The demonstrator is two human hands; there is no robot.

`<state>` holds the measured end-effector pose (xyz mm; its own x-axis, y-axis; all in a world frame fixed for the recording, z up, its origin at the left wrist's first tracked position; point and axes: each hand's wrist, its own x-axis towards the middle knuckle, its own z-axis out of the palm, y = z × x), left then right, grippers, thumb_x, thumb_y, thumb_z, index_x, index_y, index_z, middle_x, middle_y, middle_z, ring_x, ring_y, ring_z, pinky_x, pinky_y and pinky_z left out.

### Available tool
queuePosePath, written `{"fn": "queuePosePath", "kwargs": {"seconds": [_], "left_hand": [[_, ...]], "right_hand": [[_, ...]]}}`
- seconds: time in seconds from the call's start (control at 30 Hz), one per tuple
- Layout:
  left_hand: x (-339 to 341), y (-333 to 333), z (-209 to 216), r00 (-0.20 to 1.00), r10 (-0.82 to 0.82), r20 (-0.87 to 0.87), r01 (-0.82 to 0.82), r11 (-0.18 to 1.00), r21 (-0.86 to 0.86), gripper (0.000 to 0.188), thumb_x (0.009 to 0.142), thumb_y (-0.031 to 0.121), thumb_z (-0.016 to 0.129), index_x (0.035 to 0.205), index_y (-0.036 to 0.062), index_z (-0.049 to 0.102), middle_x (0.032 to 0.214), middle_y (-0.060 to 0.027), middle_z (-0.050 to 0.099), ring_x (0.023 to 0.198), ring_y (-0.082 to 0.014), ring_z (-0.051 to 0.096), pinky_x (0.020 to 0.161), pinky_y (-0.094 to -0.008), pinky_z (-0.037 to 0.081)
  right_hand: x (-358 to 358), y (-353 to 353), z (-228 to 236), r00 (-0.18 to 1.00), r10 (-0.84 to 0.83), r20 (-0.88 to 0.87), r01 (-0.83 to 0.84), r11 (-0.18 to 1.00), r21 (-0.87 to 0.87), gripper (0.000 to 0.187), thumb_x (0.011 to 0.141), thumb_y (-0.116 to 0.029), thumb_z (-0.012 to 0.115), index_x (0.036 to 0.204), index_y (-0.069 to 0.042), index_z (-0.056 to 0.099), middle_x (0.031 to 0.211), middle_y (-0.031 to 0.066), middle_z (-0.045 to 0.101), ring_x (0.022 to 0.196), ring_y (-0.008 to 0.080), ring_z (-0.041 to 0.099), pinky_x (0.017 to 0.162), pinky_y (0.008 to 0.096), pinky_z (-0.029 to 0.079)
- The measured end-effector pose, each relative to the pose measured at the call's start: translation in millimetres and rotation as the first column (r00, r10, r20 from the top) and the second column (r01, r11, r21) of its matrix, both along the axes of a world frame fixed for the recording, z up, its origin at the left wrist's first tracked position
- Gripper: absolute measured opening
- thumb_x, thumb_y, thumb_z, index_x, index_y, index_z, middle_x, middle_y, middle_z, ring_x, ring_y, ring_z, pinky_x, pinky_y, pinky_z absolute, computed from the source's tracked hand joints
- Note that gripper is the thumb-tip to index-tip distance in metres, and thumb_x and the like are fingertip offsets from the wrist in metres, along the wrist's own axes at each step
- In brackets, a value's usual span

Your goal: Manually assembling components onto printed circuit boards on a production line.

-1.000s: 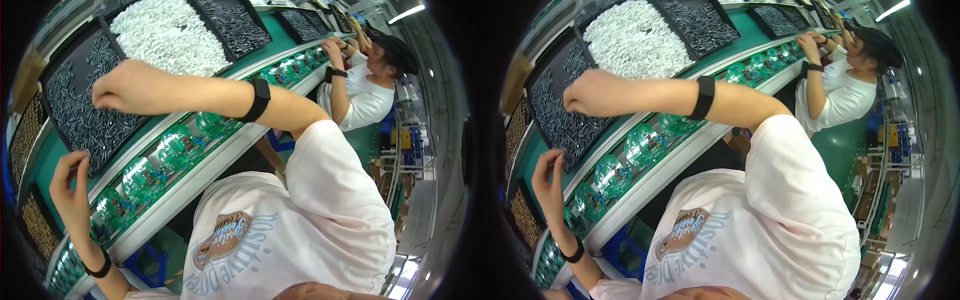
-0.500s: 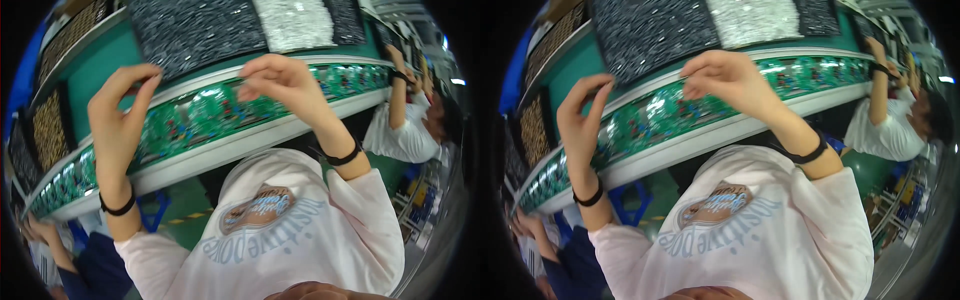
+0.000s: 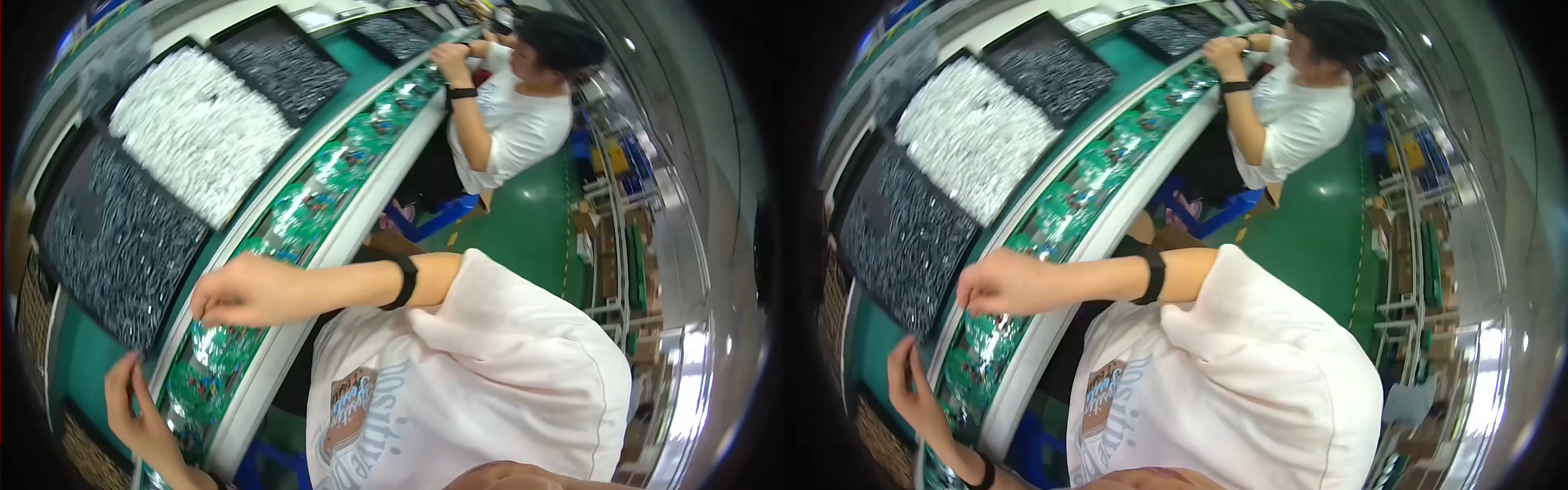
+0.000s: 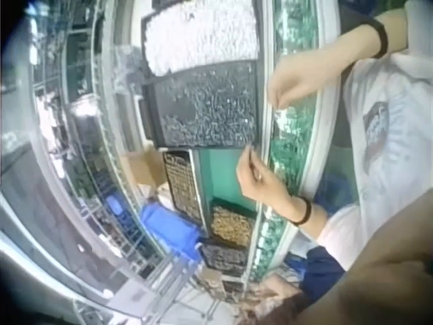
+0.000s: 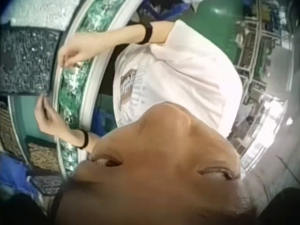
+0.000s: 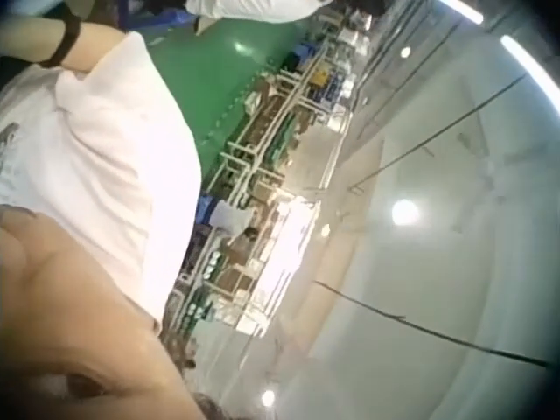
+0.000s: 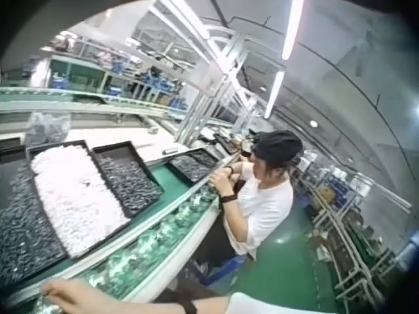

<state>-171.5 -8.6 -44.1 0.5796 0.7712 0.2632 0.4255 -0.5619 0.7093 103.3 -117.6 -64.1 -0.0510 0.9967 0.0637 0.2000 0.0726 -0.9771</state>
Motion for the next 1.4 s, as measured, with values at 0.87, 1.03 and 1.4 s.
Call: {"fn": "queuePosePath", "kwargs": {"seconds": [0.87, 1.03, 1.4], "left_hand": [[-2, -53, 12, 0.975, 0.214, 0.055, -0.171, 0.889, -0.425, 0.012, 0.094, 0.001, 0.072, 0.105, -0.0029, 0.075, 0.094, -0.0071, 0.075, 0.077, -0.0108, 0.068, 0.07, -0.0225, 0.054], [-8, -43, 3, 0.954, 0.21, 0.215, -0.03, 0.78, -0.626, 0.016, 0.099, 0.003, 0.068, 0.111, -0.0057, 0.073, 0.095, -0.0084, 0.075, 0.081, -0.0109, 0.07, 0.073, -0.0221, 0.056], [-8, -32, -3, 0.957, 0.155, 0.247, 0.071, 0.698, -0.712, 0.02, 0.103, 0.004, 0.061, 0.116, -0.0068, 0.071, 0.097, -0.0118, 0.075, 0.086, -0.0139, 0.072, 0.078, -0.0248, 0.059]], "right_hand": [[-7, 13, -22, 0.82, -0.142, 0.555, 0.017, 0.975, 0.223, 0.012, 0.089, -0.001, 0.073, 0.101, -0.001, 0.074, 0.107, 0.0054, 0.071, 0.091, 0.0195, 0.071, 0.08, 0.0287, 0.055], [-7, 15, -26, 0.831, -0.139, 0.539, 0.046, 0.982, 0.183, 0.012, 0.09, -0.001, 0.073, 0.102, -0.001, 0.073, 0.11, 0.0055, 0.071, 0.09, 0.0186, 0.071, 0.08, 0.0281, 0.056], [-6, 14, -25, 0.816, -0.124, 0.565, 0.04, 0.986, 0.159, 0.011, 0.091, -0.002, 0.073, 0.102, 0.0, 0.073, 0.109, 0.0056, 0.07, 0.09, 0.0179, 0.071, 0.081, 0.0282, 0.056]]}}
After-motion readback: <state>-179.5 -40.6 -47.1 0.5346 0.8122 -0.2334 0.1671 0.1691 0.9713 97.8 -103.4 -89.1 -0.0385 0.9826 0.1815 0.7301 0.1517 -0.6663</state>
